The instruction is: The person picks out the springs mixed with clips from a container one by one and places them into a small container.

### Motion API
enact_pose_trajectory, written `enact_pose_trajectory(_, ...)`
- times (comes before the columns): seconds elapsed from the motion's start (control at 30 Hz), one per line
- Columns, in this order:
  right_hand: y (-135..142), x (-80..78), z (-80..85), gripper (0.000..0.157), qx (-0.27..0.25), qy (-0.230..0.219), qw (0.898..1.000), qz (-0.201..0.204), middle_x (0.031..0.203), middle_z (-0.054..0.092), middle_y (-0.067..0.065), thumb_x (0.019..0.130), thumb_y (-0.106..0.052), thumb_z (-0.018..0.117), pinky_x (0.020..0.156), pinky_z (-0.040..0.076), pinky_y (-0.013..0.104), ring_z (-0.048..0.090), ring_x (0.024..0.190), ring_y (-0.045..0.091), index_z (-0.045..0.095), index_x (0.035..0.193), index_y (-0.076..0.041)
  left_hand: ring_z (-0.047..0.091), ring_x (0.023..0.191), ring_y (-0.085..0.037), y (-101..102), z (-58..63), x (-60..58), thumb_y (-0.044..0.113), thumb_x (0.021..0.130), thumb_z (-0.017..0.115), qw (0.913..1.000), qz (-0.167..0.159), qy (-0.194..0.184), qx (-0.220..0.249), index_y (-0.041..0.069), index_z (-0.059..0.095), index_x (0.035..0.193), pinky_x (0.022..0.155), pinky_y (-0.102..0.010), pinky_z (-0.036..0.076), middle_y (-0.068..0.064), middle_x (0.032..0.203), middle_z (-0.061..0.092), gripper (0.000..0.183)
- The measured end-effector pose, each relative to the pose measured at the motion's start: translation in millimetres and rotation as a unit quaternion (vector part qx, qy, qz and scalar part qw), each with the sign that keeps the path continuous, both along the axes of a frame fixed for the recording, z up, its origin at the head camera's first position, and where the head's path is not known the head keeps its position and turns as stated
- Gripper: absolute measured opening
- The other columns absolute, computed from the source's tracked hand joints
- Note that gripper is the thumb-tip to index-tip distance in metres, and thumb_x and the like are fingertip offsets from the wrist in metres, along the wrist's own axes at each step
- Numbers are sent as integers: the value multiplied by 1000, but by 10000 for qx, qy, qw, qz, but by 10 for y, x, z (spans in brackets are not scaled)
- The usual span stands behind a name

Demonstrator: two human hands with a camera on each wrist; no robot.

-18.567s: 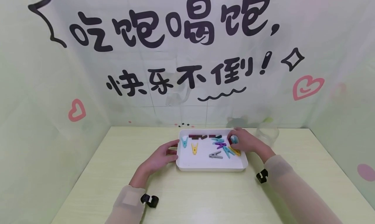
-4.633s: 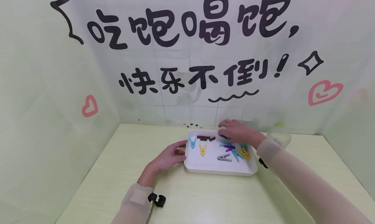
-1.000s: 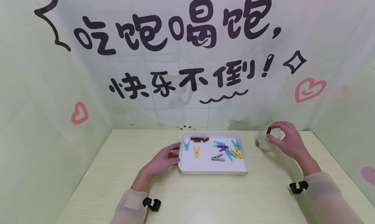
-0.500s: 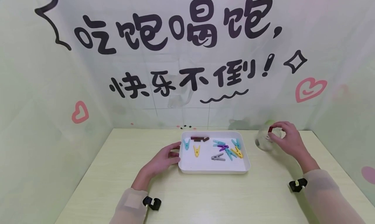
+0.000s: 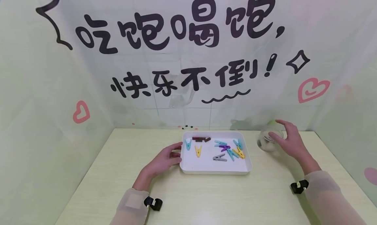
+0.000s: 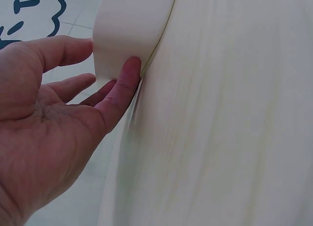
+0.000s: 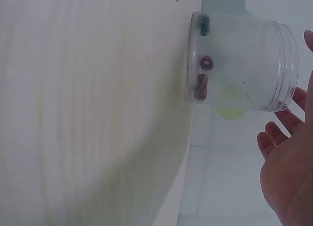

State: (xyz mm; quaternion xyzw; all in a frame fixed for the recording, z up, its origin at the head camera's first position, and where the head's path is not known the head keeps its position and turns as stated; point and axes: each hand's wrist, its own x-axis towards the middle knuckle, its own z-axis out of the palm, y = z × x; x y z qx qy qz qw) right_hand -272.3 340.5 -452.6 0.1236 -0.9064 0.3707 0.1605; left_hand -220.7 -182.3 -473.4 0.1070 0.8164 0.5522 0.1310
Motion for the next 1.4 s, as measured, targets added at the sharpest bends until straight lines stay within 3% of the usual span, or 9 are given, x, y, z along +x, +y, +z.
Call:
enact_pose_trajectory(0.33, -153, -16, 133, 62, 362, 521, 9975, 314, 147, 50, 31, 96, -19, 78, 109, 28, 76, 35, 140, 55, 53, 146, 6, 60, 127, -31, 1, 3, 7, 5, 103, 65, 10000, -47, 38, 70, 5, 41, 162, 105, -45, 54, -14, 154, 52, 64)
enact_pose_trajectory(0.7, -433, -82, 251, 54, 673, 841, 9914, 741, 148, 52, 26, 90, -15, 82, 107, 33, 76, 36, 140, 50, 60, 138, -1, 60, 126, -30, 1, 15, 13, 5, 103, 65, 9999, -66, 50, 85, 4, 41, 162, 105, -45, 54, -14, 154, 52, 64)
enact_pose_trajectory(0.9, -619, -118, 296, 46, 879, 870, 9881, 917, 146, 52, 23, 89, -15, 84, 105, 38, 75, 38, 139, 47, 64, 129, -5, 60, 126, -30, -6, 16, 14, 5, 103, 65, 9999, -65, 55, 79, 4, 40, 162, 105, -45, 54, -14, 154, 52, 64)
enact_pose_trajectory(1.4, -932, -256, 385, 42, 1362, 757, 9787, 1340, 148, 54, 20, 90, -20, 86, 109, 41, 70, 42, 140, 44, 68, 127, -11, 60, 124, -30, -5, 18, 10, 3, 102, 65, 9998, -110, 17, 177, 2, 40, 162, 103, -42, 55, -15, 154, 52, 65)
